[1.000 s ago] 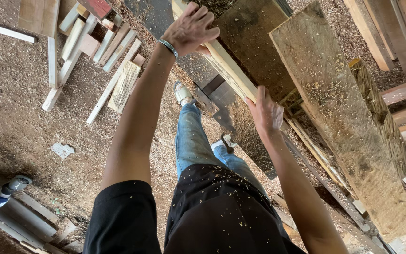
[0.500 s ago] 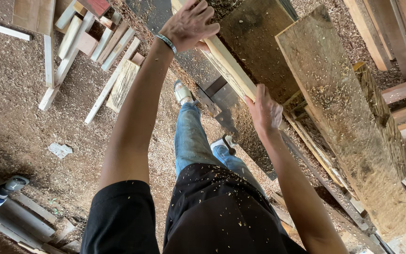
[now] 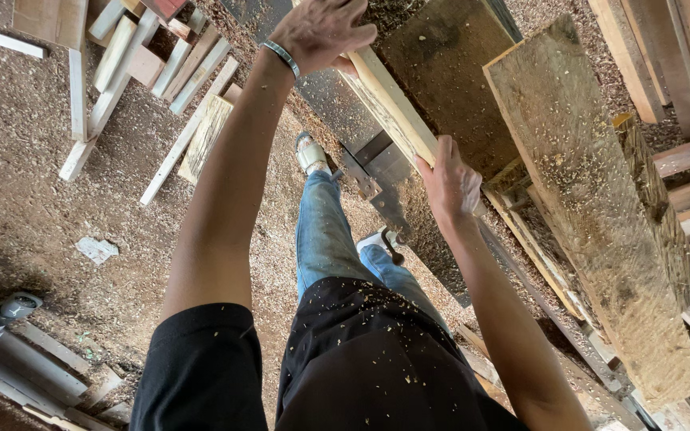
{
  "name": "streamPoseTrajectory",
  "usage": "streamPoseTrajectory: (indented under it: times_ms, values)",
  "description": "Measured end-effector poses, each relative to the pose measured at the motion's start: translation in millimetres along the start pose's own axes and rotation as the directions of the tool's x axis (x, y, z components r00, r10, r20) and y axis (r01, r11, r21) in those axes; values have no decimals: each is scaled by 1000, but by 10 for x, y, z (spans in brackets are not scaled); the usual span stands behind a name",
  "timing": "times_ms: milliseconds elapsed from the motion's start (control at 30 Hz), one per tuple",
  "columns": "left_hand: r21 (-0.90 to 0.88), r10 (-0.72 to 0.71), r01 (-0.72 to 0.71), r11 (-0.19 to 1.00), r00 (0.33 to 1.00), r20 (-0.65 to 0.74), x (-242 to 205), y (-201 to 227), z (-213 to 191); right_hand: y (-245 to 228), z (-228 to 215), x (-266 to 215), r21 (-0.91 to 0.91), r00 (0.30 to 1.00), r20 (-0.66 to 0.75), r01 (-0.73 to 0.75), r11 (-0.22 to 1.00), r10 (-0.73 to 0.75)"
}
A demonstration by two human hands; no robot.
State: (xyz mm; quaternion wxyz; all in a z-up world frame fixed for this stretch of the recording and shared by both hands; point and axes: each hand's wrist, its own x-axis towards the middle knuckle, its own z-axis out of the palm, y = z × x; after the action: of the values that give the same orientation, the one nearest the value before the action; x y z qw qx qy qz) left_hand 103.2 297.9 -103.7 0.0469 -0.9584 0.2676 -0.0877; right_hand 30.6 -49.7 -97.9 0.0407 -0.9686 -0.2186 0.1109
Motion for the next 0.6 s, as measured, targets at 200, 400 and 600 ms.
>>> streamPoseTrajectory:
  times_ms: [200,400,600]
  values:
    - [15,-53,52,999,995,82,-82,-144,-41,-166,-5,129,2,1000,2,2,1000,-2]
    - [-750,-290,635,183,764,576,-81,-206,-278,-269,-97,231,14,1000,-12,-3,1000,4]
    - [-678,-252,680,280,733,631,-86,-273,-264,-349,-108,290,0,998,-54,13,1000,-13]
